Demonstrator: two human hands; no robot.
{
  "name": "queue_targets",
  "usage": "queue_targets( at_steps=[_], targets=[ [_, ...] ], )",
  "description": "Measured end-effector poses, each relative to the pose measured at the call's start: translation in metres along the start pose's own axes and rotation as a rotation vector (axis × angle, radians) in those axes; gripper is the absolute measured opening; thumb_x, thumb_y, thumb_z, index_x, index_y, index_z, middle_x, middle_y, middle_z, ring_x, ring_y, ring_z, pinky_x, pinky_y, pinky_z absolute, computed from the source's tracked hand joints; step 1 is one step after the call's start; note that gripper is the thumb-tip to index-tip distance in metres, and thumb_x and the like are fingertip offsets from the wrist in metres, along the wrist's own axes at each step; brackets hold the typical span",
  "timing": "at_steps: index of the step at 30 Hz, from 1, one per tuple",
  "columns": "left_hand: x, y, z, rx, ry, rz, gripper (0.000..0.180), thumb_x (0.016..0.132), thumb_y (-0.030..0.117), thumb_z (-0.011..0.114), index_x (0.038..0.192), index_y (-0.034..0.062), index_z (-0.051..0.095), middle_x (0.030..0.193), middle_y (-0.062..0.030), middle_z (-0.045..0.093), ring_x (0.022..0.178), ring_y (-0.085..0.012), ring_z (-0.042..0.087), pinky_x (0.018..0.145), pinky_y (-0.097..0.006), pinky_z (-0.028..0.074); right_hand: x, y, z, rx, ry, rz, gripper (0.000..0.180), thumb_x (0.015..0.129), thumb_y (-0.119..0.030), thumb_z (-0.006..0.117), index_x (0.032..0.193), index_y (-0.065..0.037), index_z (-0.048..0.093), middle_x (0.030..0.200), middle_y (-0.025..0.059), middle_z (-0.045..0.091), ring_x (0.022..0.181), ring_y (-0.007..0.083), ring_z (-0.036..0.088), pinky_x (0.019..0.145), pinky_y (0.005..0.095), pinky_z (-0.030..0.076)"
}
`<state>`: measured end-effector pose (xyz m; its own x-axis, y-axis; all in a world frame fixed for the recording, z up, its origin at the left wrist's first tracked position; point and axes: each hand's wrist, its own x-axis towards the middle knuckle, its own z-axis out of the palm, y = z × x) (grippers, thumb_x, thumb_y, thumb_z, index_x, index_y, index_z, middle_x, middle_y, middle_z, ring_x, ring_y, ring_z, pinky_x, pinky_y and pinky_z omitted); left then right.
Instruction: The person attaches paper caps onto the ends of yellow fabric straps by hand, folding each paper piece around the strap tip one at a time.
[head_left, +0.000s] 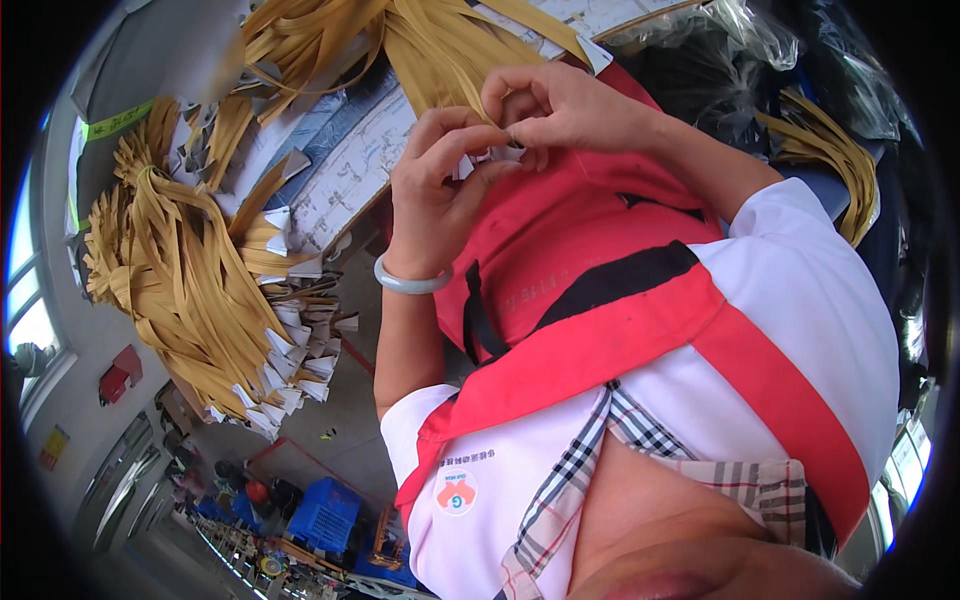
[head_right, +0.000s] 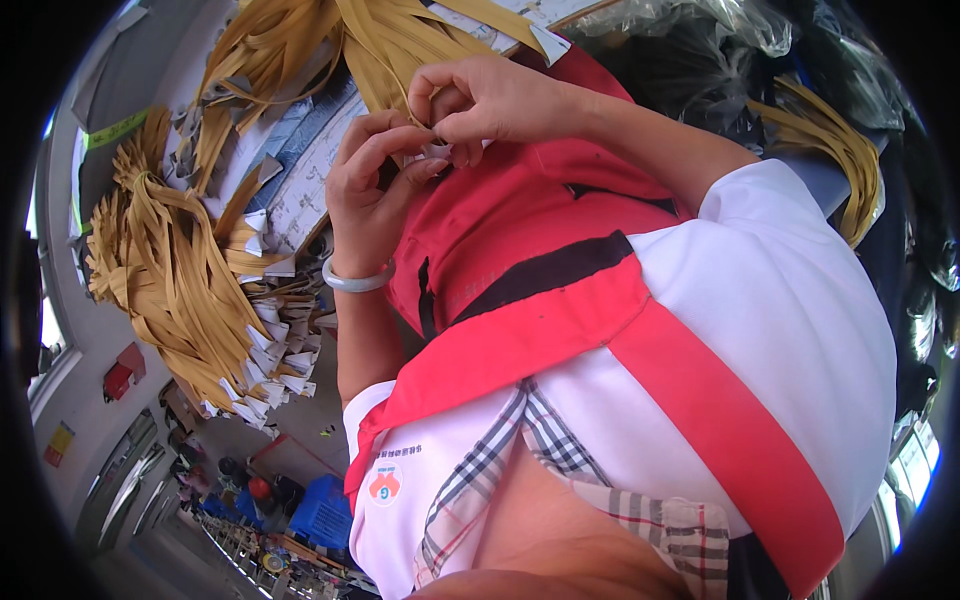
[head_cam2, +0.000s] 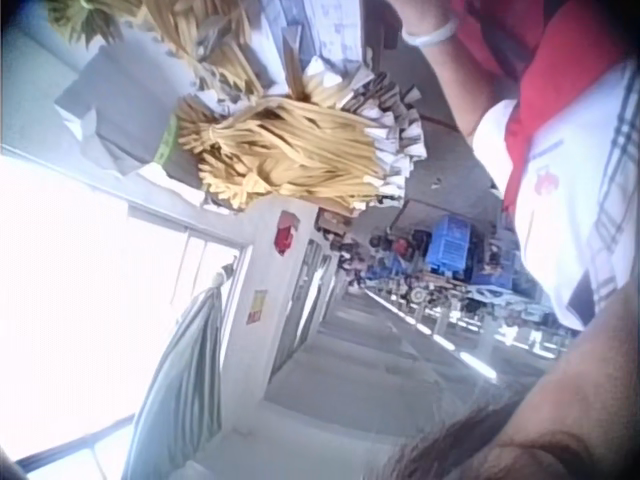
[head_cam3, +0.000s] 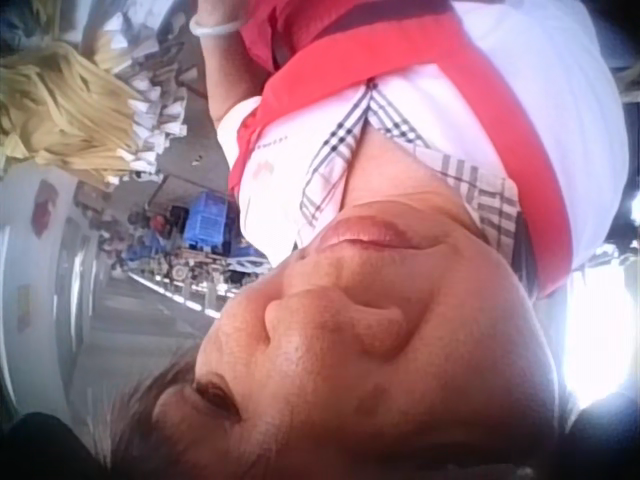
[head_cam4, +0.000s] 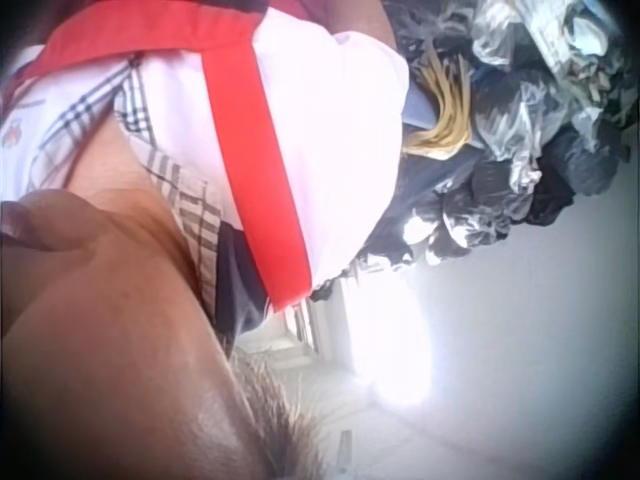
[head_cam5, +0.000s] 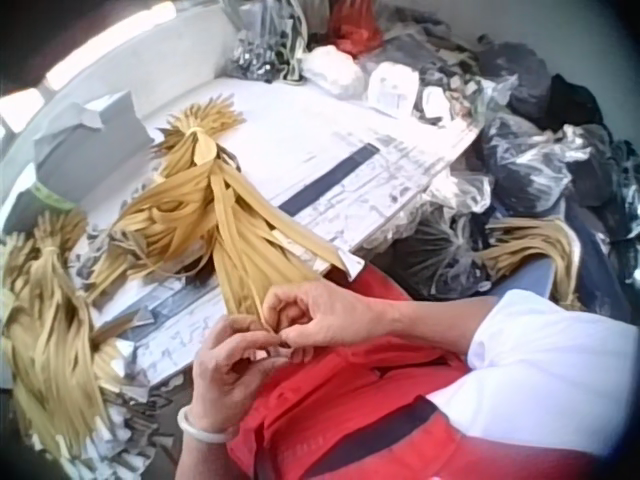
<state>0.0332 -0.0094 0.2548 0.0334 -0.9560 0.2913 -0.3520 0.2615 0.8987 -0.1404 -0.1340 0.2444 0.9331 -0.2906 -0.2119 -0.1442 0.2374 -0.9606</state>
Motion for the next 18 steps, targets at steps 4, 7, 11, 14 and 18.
queue_targets(
  at_steps=[4, 7, 11, 14, 18],
  targets=[
    [-0.004, -0.002, -0.004, 0.209, -0.065, 0.038, 0.021, 0.073, -0.006, 0.075, 0.090, 0.0012, 0.066, 0.092, -0.0082, 0.062, 0.081, -0.0176, 0.062, 0.069, -0.027, 0.050, 0.000, 0.006, 0.005, -0.095, 0.048, 0.005, 0.018, 0.091, -0.006, 0.056, 0.109, -0.004, 0.055, 0.086, 0.0023, 0.063, 0.075, 0.0066, 0.062, 0.066, 0.0201, 0.052],
    [-0.009, -0.012, -0.013, 0.092, -0.054, 0.003, 0.018, 0.075, -0.007, 0.074, 0.089, 0.0002, 0.065, 0.094, -0.0076, 0.063, 0.081, -0.0151, 0.061, 0.071, -0.025, 0.049, 0.003, -0.003, 0.006, -0.144, 0.038, -0.015, 0.016, 0.093, -0.008, 0.058, 0.108, -0.003, 0.057, 0.091, 0.0023, 0.062, 0.078, 0.0068, 0.061, 0.070, 0.0214, 0.051],
    [-0.009, -0.016, -0.020, -0.505, 0.095, -0.179, 0.013, 0.080, -0.007, 0.071, 0.089, -0.0013, 0.064, 0.097, -0.0057, 0.063, 0.083, -0.0107, 0.059, 0.073, -0.023, 0.048, 0.009, -0.012, 0.000, -0.229, -0.104, -0.258, 0.015, 0.092, -0.009, 0.065, 0.104, -0.002, 0.060, 0.094, 0.0029, 0.060, 0.087, 0.0096, 0.058, 0.078, 0.0243, 0.049],
    [-0.003, -0.021, -0.018, -0.559, 0.068, -0.204, 0.014, 0.082, -0.007, 0.071, 0.093, -0.0029, 0.064, 0.100, -0.0058, 0.064, 0.087, -0.0115, 0.059, 0.076, -0.024, 0.049, 0.019, -0.007, -0.006, -0.334, -0.090, -0.505, 0.011, 0.091, -0.006, 0.067, 0.100, -0.002, 0.061, 0.094, 0.0024, 0.058, 0.091, 0.0109, 0.056, 0.080, 0.0247, 0.047],
    [-0.002, -0.016, -0.016, -0.576, 0.082, -0.235, 0.019, 0.082, -0.009, 0.071, 0.099, -0.0031, 0.065, 0.099, -0.0068, 0.065, 0.088, -0.0125, 0.063, 0.078, -0.024, 0.052, 0.020, -0.013, -0.006, -0.139, -0.074, -0.358, 0.006, 0.089, -0.002, 0.067, 0.091, -0.002, 0.062, 0.091, 0.0014, 0.059, 0.082, 0.0103, 0.057, 0.073, 0.0251, 0.048]
  ],
)
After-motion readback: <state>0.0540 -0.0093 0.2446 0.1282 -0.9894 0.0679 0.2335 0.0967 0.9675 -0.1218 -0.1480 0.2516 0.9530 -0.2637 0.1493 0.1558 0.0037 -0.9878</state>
